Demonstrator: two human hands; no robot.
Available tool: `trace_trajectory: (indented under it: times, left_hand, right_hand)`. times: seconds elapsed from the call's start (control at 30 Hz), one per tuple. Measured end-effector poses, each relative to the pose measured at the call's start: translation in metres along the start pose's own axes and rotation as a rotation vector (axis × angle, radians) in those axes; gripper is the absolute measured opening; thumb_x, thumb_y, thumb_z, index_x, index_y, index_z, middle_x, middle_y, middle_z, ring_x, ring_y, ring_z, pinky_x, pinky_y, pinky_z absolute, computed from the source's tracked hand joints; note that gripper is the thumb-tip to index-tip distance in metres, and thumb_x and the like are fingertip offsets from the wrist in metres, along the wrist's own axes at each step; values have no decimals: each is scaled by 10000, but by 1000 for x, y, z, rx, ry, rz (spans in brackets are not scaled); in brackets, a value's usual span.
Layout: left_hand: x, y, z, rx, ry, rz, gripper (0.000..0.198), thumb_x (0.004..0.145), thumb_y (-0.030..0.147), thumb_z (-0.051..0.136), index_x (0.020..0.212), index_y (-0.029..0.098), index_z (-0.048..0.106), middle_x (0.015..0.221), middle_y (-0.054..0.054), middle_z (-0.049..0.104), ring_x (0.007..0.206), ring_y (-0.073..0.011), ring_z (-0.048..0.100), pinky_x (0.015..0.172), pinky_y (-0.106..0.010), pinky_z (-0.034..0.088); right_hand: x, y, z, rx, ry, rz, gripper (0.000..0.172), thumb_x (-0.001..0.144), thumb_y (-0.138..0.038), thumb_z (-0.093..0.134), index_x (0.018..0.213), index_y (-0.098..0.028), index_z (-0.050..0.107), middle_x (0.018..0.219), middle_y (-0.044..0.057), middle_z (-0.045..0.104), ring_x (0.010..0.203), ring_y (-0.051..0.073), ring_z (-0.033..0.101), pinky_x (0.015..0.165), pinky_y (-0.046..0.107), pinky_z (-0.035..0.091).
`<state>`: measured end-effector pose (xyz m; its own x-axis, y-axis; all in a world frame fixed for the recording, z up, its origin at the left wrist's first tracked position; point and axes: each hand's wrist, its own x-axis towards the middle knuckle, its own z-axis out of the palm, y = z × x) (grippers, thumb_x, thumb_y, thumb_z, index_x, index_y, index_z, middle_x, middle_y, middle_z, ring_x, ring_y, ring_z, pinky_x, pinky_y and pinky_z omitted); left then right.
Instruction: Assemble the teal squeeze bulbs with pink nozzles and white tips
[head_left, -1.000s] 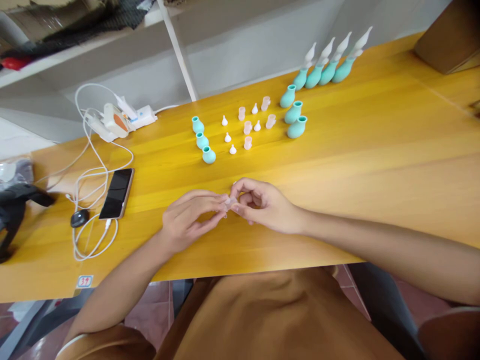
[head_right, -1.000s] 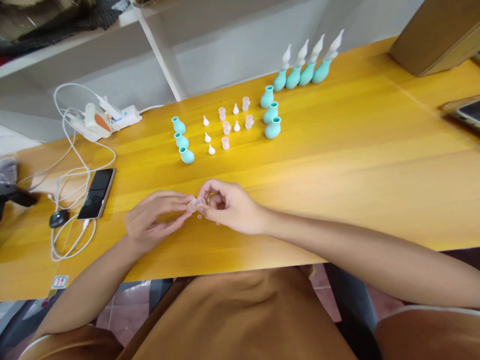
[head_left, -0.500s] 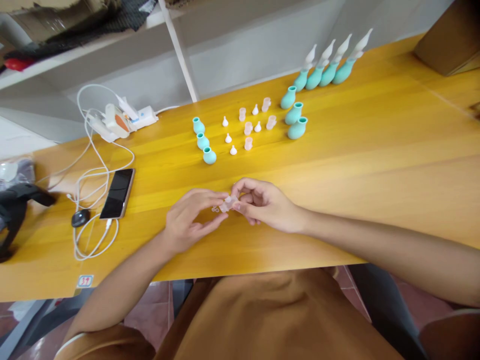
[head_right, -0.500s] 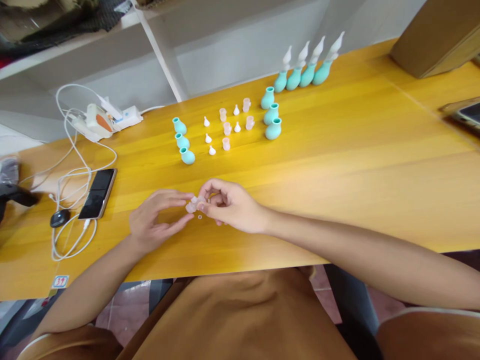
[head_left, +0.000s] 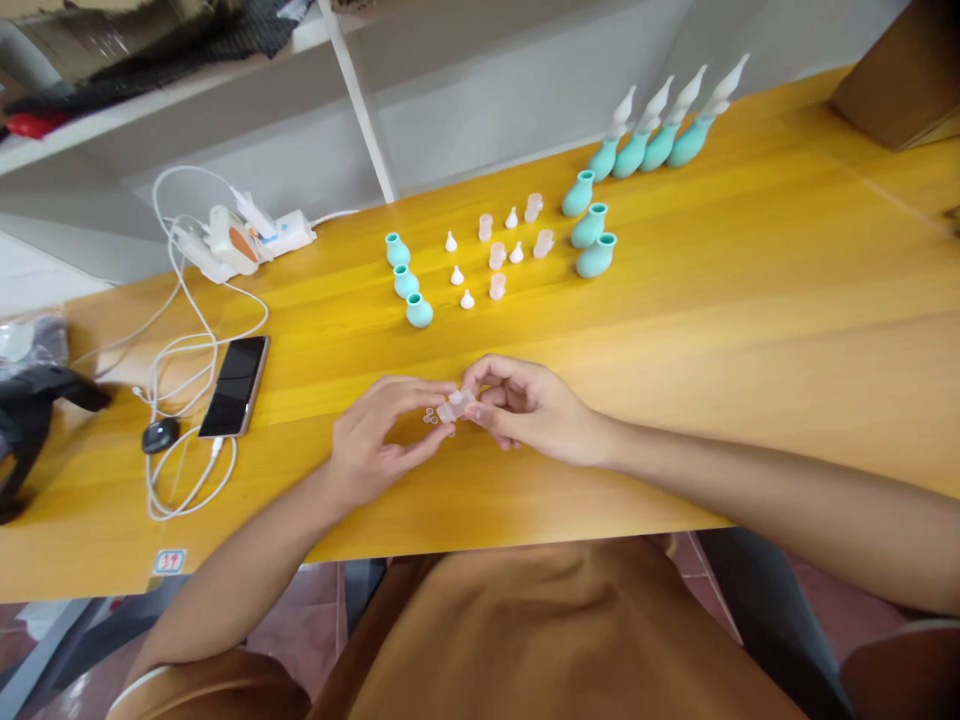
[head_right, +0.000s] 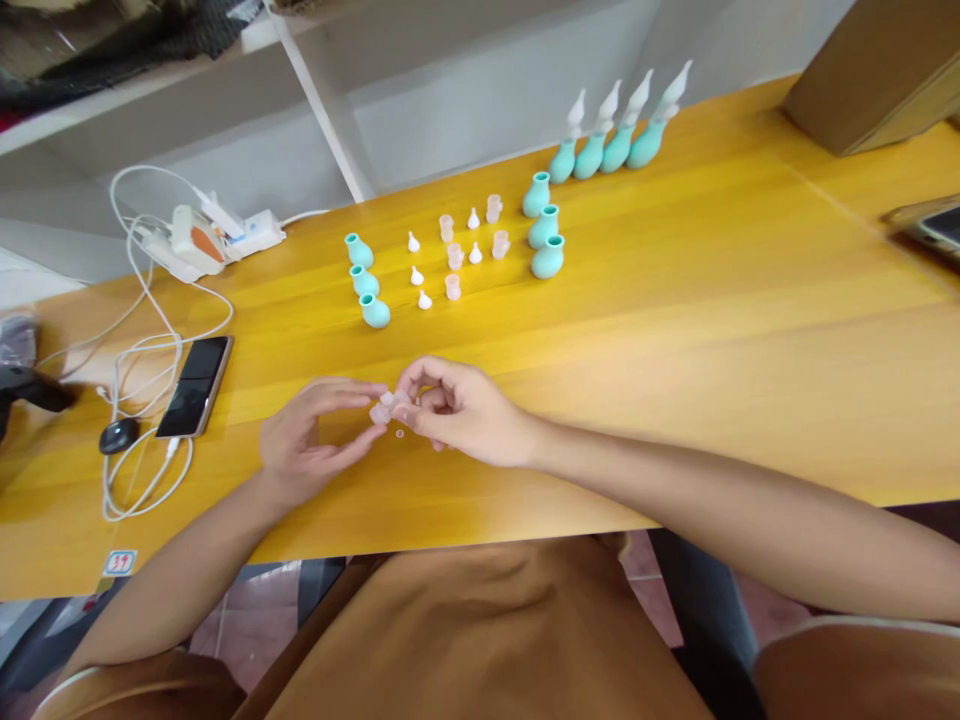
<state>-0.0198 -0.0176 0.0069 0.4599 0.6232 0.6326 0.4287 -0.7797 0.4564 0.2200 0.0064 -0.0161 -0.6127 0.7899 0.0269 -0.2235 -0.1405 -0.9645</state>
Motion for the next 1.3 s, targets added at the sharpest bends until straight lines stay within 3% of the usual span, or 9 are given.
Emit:
trace_trajectory:
  times: [0.17,0.3,0.5,0.57,0.67,0.9,1.03,1.1,1.3]
  left_hand:
    - [0,-1,-1,19,-11,1,403,934,172,853,1292,243,681,1221,-93,838,1087,-213,803,977,-390,654]
    - [-2,-2,1,12,-49,-103,488,910,276,897,1334,241,656,1167,-86,816,1003,-206,789,911,-371,652]
    - [-10,-8,6,-87,-45,-218,382,947,270,846,1291,248,680,1051,-59,779,914,-180,768,843,-334,650]
    - [-10,-10,6,-97,-35,-253,377,946,260,842,1288,242,684,1053,-58,772,905,-173,763,845,-329,649]
    - [-6,-10,5,-67,-32,-281,362,945,231,828,1275,232,680,1054,-43,756,902,-155,748,853,-310,643]
    - [-2,-10,6,-22,-31,-297,346,938,151,753,1266,232,681,1052,-33,697,918,-151,713,846,-299,640]
    - [-4,-12,6,-33,-7,-306,339,939,163,756,1263,236,686,1058,-35,680,921,-155,702,849,-306,637]
    - [-3,-12,5,-27,-4,-300,334,937,158,755,1256,233,686,1055,-34,680,915,-152,699,845,-300,631]
    - [-1,-10,4,-4,-13,-304,306,940,149,738,1233,217,683,1011,-12,679,840,-119,675,812,-262,601]
  right_hand:
    - [0,0,-1,-22,-4,4,420,909,-463,881,1037,-190,589,790,-39,657,521,57,564,478,181,497]
    - [0,3,0,-51,-34,-20,370,956,-452,835,1071,-186,605,796,-34,659,539,56,555,513,187,507]
    - [1,0,-3,-164,-91,-43,399,954,-504,830,1100,-196,623,743,-46,630,583,90,575,569,222,507]
    - [4,-7,-11,-258,-9,-93,387,975,-547,798,1000,-195,639,716,-32,627,564,94,549,542,229,456]
    - [12,-24,-33,-397,243,-228,429,1067,-578,656,853,-207,622,707,-5,611,513,96,481,498,259,368]
    - [26,-57,-99,-741,752,-561,206,1099,-331,527,948,-253,642,1105,87,669,628,141,548,626,354,439]
    - [23,-61,-116,-1170,751,-478,106,1053,-287,574,1046,-245,671,1235,151,663,884,250,619,780,420,489]
    - [22,-59,-120,-1329,722,-379,164,1036,-305,592,1159,-233,673,1319,177,642,966,290,625,800,433,501]
    - [23,-54,-129,-1452,829,-232,365,988,-313,620,1319,-161,624,1428,254,571,982,308,643,769,413,501]
